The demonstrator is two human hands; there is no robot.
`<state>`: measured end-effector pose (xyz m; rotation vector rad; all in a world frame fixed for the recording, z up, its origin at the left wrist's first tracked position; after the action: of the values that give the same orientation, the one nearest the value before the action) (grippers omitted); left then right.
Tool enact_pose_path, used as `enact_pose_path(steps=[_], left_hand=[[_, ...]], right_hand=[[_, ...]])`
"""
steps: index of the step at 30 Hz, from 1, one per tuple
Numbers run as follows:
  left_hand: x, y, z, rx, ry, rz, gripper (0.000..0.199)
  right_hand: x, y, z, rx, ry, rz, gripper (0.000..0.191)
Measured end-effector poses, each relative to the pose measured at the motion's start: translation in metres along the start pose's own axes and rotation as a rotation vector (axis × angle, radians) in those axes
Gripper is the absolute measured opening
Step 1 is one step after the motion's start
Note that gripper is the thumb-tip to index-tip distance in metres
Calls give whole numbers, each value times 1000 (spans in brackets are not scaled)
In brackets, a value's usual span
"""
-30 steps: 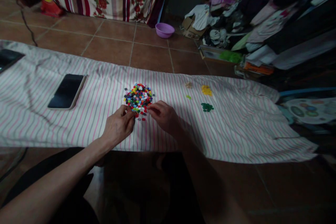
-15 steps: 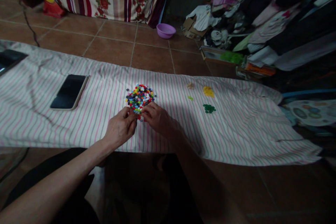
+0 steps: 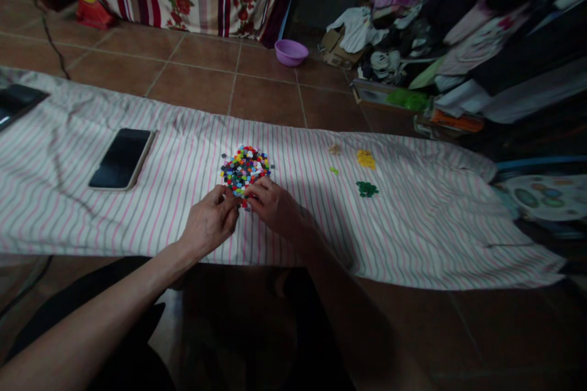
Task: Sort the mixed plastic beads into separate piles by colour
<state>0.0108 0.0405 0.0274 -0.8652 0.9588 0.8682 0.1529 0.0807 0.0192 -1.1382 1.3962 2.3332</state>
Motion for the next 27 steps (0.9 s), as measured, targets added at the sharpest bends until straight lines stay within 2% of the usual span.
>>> enact_pose_path(steps=[11,27], left_hand=[[2,2,-1,-12,-1,0,28],[2,2,1,-21,29,8,28]], right_hand=[[-7,-5,0,76,-129,231,9],[-15,-14,-4,271,-204,464,10]])
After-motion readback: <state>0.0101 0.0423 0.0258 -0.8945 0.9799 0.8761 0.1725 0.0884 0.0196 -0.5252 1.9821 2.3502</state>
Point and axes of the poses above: each hand's wrist, its own z-axis towards the middle knuckle, its own x-axis out of the palm, y = z × x, the point moved 5 cm from there along z, towards the middle knuckle, and after that the axes turned 13 degrees about z, right-handed, at the moved point
